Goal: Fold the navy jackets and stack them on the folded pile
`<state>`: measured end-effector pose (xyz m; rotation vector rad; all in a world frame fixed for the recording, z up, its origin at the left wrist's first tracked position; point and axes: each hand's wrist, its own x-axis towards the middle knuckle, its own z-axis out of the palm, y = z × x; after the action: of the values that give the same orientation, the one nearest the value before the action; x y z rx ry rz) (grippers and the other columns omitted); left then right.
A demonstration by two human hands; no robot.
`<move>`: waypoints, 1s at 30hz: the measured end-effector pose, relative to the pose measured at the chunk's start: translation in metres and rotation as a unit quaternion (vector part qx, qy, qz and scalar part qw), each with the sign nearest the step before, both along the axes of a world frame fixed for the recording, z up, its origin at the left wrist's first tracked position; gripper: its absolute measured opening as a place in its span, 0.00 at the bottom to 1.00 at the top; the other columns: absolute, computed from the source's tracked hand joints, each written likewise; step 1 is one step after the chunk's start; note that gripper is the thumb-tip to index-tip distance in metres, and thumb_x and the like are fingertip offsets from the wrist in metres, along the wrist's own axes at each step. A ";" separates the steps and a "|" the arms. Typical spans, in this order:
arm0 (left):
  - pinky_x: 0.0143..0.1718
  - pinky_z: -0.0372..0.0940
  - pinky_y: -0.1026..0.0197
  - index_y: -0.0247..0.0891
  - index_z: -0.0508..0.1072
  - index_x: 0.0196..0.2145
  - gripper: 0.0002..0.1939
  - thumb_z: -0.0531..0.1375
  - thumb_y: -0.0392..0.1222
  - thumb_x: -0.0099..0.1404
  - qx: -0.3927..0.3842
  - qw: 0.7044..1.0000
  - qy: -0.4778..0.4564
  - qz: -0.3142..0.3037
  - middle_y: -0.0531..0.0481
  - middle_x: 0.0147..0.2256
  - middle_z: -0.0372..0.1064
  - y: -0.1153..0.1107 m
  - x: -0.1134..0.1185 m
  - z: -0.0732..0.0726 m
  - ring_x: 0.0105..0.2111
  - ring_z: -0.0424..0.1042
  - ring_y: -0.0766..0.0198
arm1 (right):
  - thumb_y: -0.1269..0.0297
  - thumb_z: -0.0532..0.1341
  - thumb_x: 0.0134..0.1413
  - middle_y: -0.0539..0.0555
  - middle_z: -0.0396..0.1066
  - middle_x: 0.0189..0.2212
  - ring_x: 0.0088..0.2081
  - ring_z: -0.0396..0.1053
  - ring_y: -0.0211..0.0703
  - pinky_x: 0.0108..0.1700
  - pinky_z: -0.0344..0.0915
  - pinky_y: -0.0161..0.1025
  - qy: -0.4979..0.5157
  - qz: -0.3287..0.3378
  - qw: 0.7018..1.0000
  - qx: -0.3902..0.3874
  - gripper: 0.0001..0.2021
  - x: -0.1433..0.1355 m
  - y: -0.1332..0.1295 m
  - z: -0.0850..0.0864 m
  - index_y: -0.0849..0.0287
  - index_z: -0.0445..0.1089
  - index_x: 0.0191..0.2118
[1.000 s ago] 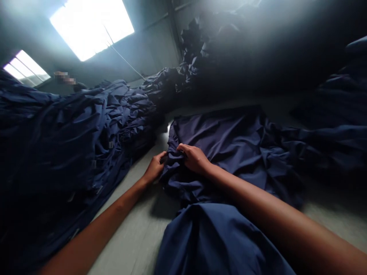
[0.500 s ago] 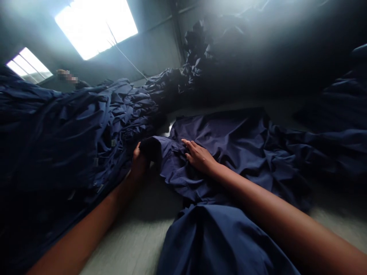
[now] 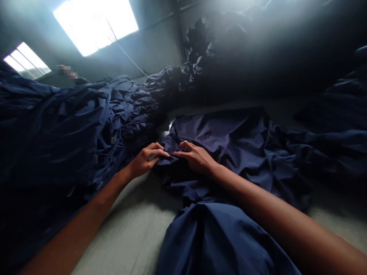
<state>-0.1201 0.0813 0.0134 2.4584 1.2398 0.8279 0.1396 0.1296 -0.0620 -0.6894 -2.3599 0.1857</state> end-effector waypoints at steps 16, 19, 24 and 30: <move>0.50 0.72 0.50 0.38 0.82 0.39 0.21 0.65 0.59 0.60 -0.165 0.966 -0.105 0.169 0.43 0.41 0.83 0.009 -0.013 -0.047 0.44 0.80 0.45 | 0.87 0.52 0.50 0.56 0.74 0.44 0.43 0.72 0.41 0.45 0.69 0.36 0.002 0.022 1.000 -0.021 0.32 -0.003 0.006 -0.007 0.54 0.78 0.55; 0.57 0.69 0.48 0.36 0.82 0.45 0.22 0.65 0.56 0.61 -0.150 0.960 -0.144 0.189 0.40 0.48 0.81 0.010 -0.011 -0.045 0.52 0.77 0.43 | 0.87 0.54 0.51 0.57 0.74 0.45 0.44 0.72 0.44 0.48 0.70 0.38 -0.014 0.009 1.000 -0.024 0.33 -0.004 0.008 -0.007 0.55 0.74 0.59; 0.55 0.68 0.50 0.35 0.80 0.42 0.20 0.66 0.53 0.59 -0.155 0.937 -0.241 0.201 0.40 0.46 0.80 0.020 -0.016 -0.045 0.51 0.76 0.47 | 0.82 0.53 0.61 0.57 0.74 0.45 0.44 0.73 0.44 0.47 0.70 0.39 0.002 0.002 0.998 -0.062 0.27 -0.003 0.010 -0.010 0.55 0.72 0.61; 0.33 0.63 0.65 0.40 0.65 0.28 0.18 0.68 0.53 0.53 -0.119 0.887 -0.366 0.255 0.57 0.25 0.64 0.025 -0.029 -0.034 0.28 0.68 0.65 | 0.76 0.52 0.66 0.58 0.73 0.49 0.45 0.74 0.44 0.51 0.71 0.42 0.056 -0.001 0.992 -0.113 0.24 0.000 0.013 -0.011 0.55 0.69 0.64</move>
<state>-0.1493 0.1059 -0.0209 1.3861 1.5406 1.4486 0.1395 0.1422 -0.0733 -0.7659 -2.2513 0.4844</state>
